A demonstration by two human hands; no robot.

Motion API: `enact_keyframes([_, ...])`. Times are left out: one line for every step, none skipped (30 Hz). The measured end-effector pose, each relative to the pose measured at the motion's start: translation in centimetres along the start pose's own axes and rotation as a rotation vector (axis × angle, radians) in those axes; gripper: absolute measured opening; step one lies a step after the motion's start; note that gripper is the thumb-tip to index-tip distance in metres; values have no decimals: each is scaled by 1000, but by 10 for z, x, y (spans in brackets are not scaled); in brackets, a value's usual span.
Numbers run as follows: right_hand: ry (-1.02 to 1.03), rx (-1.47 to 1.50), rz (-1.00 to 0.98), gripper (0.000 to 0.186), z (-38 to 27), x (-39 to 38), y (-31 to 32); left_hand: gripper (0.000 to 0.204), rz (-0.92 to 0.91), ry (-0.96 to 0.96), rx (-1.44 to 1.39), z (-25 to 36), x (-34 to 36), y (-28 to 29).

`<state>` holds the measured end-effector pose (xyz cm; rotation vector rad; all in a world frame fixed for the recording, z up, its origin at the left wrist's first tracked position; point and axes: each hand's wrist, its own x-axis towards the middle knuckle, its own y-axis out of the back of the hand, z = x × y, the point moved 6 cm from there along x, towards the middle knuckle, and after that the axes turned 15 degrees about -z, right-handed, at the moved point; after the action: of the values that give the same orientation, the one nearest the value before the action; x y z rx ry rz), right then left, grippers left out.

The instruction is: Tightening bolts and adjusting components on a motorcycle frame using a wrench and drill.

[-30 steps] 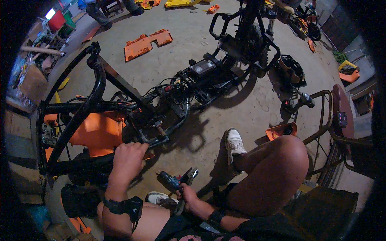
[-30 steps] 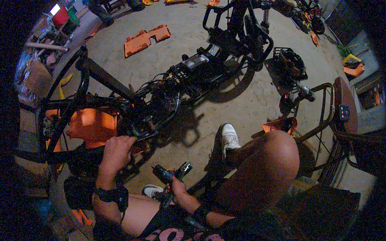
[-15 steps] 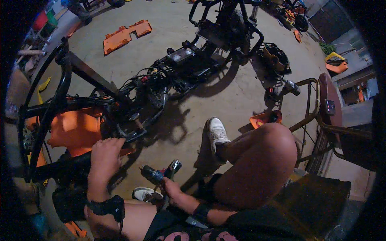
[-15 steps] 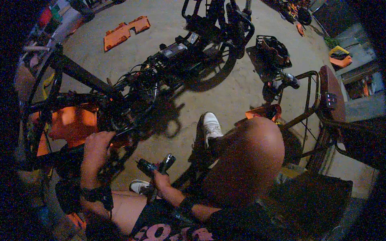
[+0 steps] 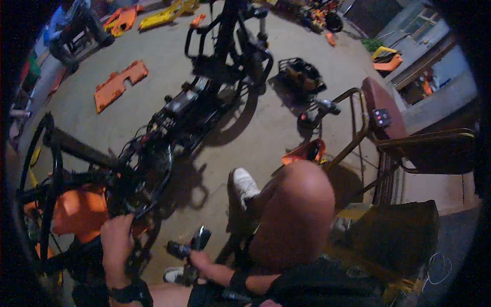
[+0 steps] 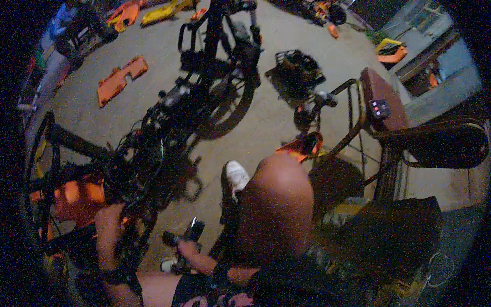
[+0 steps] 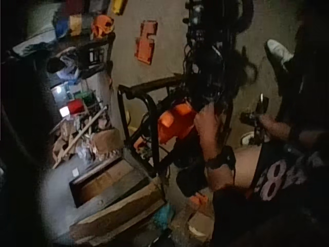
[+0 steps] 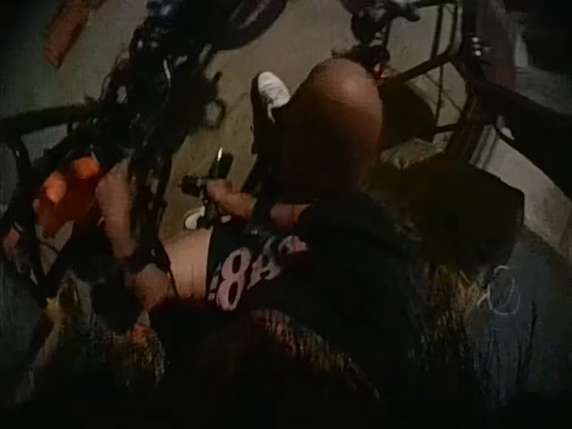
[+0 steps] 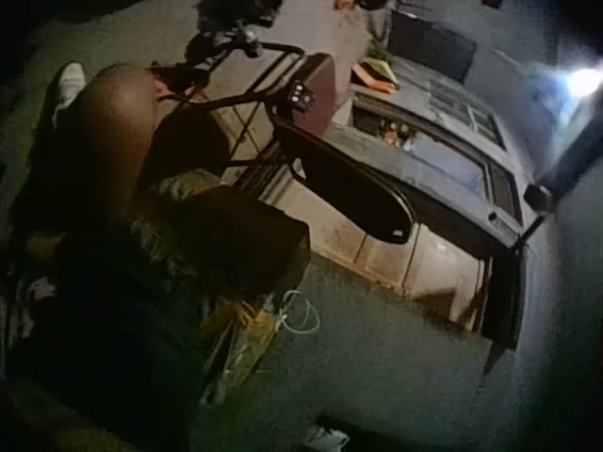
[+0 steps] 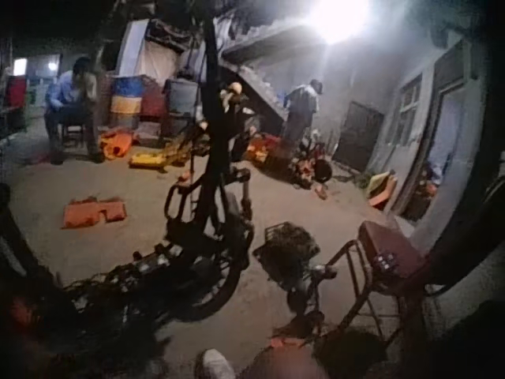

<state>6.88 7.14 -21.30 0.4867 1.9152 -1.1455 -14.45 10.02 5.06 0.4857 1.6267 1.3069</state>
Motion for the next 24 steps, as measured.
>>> enact_keyframes([10,-186,-4,19,-12,-7,-8,32,-20,33,20,-7,-5,0])
enact_keyframes([97,161,-52,18,1,-2,-4,33,-42,44,25,-5,-2,0])
enact_keyframes([163,179,-85,17,4,5,5,32,5,25,25,0,-1,1])
enact_keyframes([219,211,-117,17,8,11,15,31,35,4,30,7,-1,3])
enact_keyframes([233,233,-123,17,17,14,24,31,66,-17,33,13,0,1])
enact_keyframes([246,254,-144,16,18,13,23,31,48,-20,32,13,2,0])
enact_keyframes([217,268,-138,16,21,13,24,32,31,-24,29,12,5,-2])
enact_keyframes([185,283,-128,16,21,14,28,33,15,-29,24,12,8,-3])
enact_keyframes([140,297,-139,16,19,14,18,31,15,-14,9,4,4,-4])
enact_keyframes([87,310,-160,16,8,4,-3,30,16,12,0,-6,-3,-2])
enact_keyframes([40,320,-170,16,-1,-7,-19,28,21,29,-18,-13,-7,0])
enact_keyframes([127,317,-130,15,-3,-12,-15,27,22,53,-26,-14,-4,-5])
enact_keyframes([213,313,-92,14,-4,-17,-14,26,22,80,-34,-16,0,-9])
enact_keyframes([202,240,-65,14,-6,-19,-10,25,22,109,-40,-15,4,-12])
enact_keyframes([182,166,-47,14,-10,-23,-10,25,67,154,-11,-15,4,-13])
enact_keyframes([63,30,-44,13,-23,-29,-12,25,109,203,26,-14,3,-13])
enact_keyframes([-57,-106,-44,13,-30,-37,-14,25,150,253,66,-13,1,-11])
enact_keyframes([42,45,-115,14,-26,-40,-10,26,93,265,44,-4,6,-14])
enact_keyframes([150,184,-176,14,-22,-45,-2,27,43,272,12,5,13,-13])
enact_keyframes([168,188,-145,14,-18,-45,11,28,-9,276,-19,14,19,-14])
enact_keyframes([183,176,-133,15,-20,-43,13,28,10,290,-41,7,19,-13])
enact_keyframes([89,41,-58,16,-19,-31,-8,28,21,331,-37,-16,8,-12])
enact_keyframes([-4,-97,18,16,-19,-26,-18,28,33,374,-33,-31,0,-11])
enact_keyframes([108,52,-80,16,-12,-23,-16,28,32,366,-53,-30,0,-14])
